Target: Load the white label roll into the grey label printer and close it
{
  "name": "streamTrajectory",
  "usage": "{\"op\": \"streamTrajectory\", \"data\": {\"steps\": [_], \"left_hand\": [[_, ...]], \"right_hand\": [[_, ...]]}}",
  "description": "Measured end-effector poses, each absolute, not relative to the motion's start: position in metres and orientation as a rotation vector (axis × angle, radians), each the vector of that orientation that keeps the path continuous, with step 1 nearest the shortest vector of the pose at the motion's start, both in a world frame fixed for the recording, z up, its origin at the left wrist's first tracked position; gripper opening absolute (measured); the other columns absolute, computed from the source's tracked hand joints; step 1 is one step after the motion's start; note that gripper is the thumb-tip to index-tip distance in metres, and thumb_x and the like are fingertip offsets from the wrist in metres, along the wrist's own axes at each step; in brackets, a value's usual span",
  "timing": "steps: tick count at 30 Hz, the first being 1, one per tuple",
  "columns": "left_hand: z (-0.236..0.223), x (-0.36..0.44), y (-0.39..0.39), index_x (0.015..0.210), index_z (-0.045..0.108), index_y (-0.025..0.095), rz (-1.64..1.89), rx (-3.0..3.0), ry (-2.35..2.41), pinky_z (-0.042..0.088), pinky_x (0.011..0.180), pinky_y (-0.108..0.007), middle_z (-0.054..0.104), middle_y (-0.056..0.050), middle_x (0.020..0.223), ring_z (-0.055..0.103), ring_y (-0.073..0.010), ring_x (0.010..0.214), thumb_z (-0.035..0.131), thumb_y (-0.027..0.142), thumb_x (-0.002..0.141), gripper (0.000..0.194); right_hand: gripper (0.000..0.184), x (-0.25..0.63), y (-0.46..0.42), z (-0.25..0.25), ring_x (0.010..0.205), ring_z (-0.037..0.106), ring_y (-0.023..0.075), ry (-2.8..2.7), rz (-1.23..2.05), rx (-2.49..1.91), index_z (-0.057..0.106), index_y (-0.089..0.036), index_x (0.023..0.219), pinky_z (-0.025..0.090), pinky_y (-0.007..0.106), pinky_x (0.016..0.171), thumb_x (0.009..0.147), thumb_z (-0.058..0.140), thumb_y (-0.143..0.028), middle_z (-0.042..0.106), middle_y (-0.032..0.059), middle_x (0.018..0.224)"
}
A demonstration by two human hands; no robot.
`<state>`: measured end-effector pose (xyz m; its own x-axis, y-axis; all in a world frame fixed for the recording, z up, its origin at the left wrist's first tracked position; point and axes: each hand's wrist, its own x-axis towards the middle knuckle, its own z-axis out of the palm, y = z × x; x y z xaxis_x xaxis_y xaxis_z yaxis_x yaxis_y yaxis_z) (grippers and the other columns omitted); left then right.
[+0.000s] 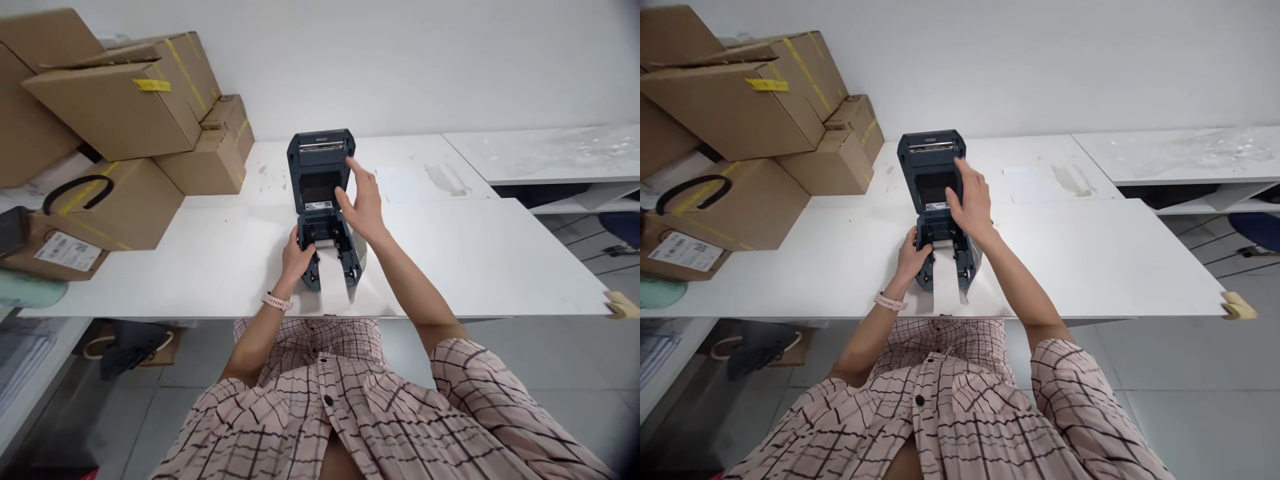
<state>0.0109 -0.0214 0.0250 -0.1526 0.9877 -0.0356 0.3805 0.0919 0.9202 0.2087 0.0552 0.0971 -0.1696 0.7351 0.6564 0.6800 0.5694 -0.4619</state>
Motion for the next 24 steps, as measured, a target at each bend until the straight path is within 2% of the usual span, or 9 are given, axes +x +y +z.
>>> {"op": "streamTrajectory", "data": {"steps": [2, 4, 8, 10, 12, 15, 18, 21, 24], "left_hand": [[0.028, 0.011, -0.020, 0.158, 0.044, 0.022, 1.035, 1.402, 1.689, 0.044, 0.117, -0.056, 0.057, -0.017, 0.156, 0.056, -0.0398, 0.142, 0.072, 0.031, 0.082, 0.081], [0.028, 0.012, -0.018, 0.155, 0.048, 0.022, 1.047, 1.422, 1.721, 0.046, 0.114, -0.055, 0.063, -0.017, 0.150, 0.059, -0.0399, 0.137, 0.073, 0.029, 0.080, 0.079], [0.024, 0.011, -0.014, 0.149, 0.055, 0.026, 1.107, 1.414, 1.738, 0.048, 0.111, -0.052, 0.068, -0.013, 0.144, 0.064, -0.0375, 0.131, 0.076, 0.025, 0.075, 0.077], [0.024, 0.008, -0.013, 0.150, 0.055, 0.024, 1.082, 1.444, 1.754, 0.048, 0.112, -0.053, 0.069, -0.014, 0.143, 0.065, -0.0377, 0.130, 0.074, 0.022, 0.075, 0.077], [0.027, 0.005, -0.013, 0.153, 0.051, 0.023, 1.022, 1.492, 1.761, 0.047, 0.113, -0.054, 0.070, -0.015, 0.142, 0.065, -0.0382, 0.130, 0.070, 0.016, 0.076, 0.080], [0.030, 0.001, -0.014, 0.158, 0.046, 0.022, 0.968, 1.530, 1.753, 0.047, 0.113, -0.056, 0.071, -0.015, 0.141, 0.067, -0.0386, 0.128, 0.066, 0.011, 0.077, 0.084], [0.030, 0.002, -0.016, 0.157, 0.046, 0.025, 1.016, 1.518, 1.740, 0.047, 0.113, -0.056, 0.072, -0.013, 0.140, 0.068, -0.0376, 0.126, 0.065, 0.010, 0.078, 0.083], [0.027, 0.004, -0.018, 0.155, 0.049, 0.029, 1.057, 1.482, 1.736, 0.047, 0.113, -0.055, 0.072, -0.010, 0.140, 0.068, -0.0360, 0.126, 0.064, 0.011, 0.080, 0.079], [0.026, 0.004, -0.021, 0.154, 0.049, 0.030, 1.070, 1.466, 1.715, 0.047, 0.113, -0.054, 0.070, -0.009, 0.143, 0.066, -0.0353, 0.130, 0.063, 0.013, 0.082, 0.076]], "right_hand": [[0.046, 0.204, 0.040, 0.091, 0.128, 0.064, 0.0316, -2.091, 0.057, -1.203, 0.055, -0.020, 0.148, 0.048, 0.051, 0.113, 0.109, 0.037, -0.034, 0.069, 0.0150, 0.140], [0.038, 0.195, 0.033, 0.082, 0.111, 0.072, 0.0299, -2.414, 0.066, -1.238, 0.070, -0.015, 0.129, 0.048, 0.048, 0.112, 0.102, 0.044, -0.019, 0.079, 0.0157, 0.115], [0.024, 0.174, 0.042, 0.067, 0.111, 0.073, 0.0313, -2.883, 0.106, -1.223, 0.081, -0.015, 0.098, 0.025, 0.055, 0.127, 0.088, 0.060, -0.009, 0.082, 0.0136, 0.092], [0.023, 0.168, 0.051, 0.066, 0.109, 0.074, 0.0312, -2.971, 0.236, -1.201, 0.081, -0.018, 0.092, 0.021, 0.060, 0.128, 0.085, 0.063, -0.007, 0.082, 0.0107, 0.088], [0.027, 0.167, 0.059, 0.070, 0.100, 0.077, 0.0291, -3.025, 0.378, -1.152, 0.081, -0.021, 0.097, 0.035, 0.058, 0.121, 0.084, 0.064, -0.006, 0.083, 0.0080, 0.090], [0.036, 0.175, 0.068, 0.082, 0.092, 0.078, 0.0231, -3.073, 0.583, -1.046, 0.079, -0.025, 0.114, 0.058, 0.041, 0.095, 0.086, 0.063, -0.010, 0.084, 0.0056, 0.105], [0.042, 0.189, 0.072, 0.099, 0.099, 0.077, 0.0195, -3.012, 0.974, -0.821, 0.072, -0.026, 0.131, 0.060, 0.031, 0.083, 0.091, 0.063, -0.018, 0.080, 0.0050, 0.120], [0.050, 0.211, 0.064, 0.113, 0.103, 0.074, 0.0198, -2.835, 1.342, -0.601, 0.064, -0.025, 0.144, 0.060, 0.032, 0.085, 0.094, 0.066, -0.031, 0.078, 0.0067, 0.125], [0.057, 0.253, 0.038, 0.115, 0.108, 0.071, 0.0212, -2.631, 1.381, -0.512, 0.061, -0.027, 0.148, 0.060, 0.037, 0.090, 0.094, 0.069, -0.045, 0.075, 0.0083, 0.131]]}}
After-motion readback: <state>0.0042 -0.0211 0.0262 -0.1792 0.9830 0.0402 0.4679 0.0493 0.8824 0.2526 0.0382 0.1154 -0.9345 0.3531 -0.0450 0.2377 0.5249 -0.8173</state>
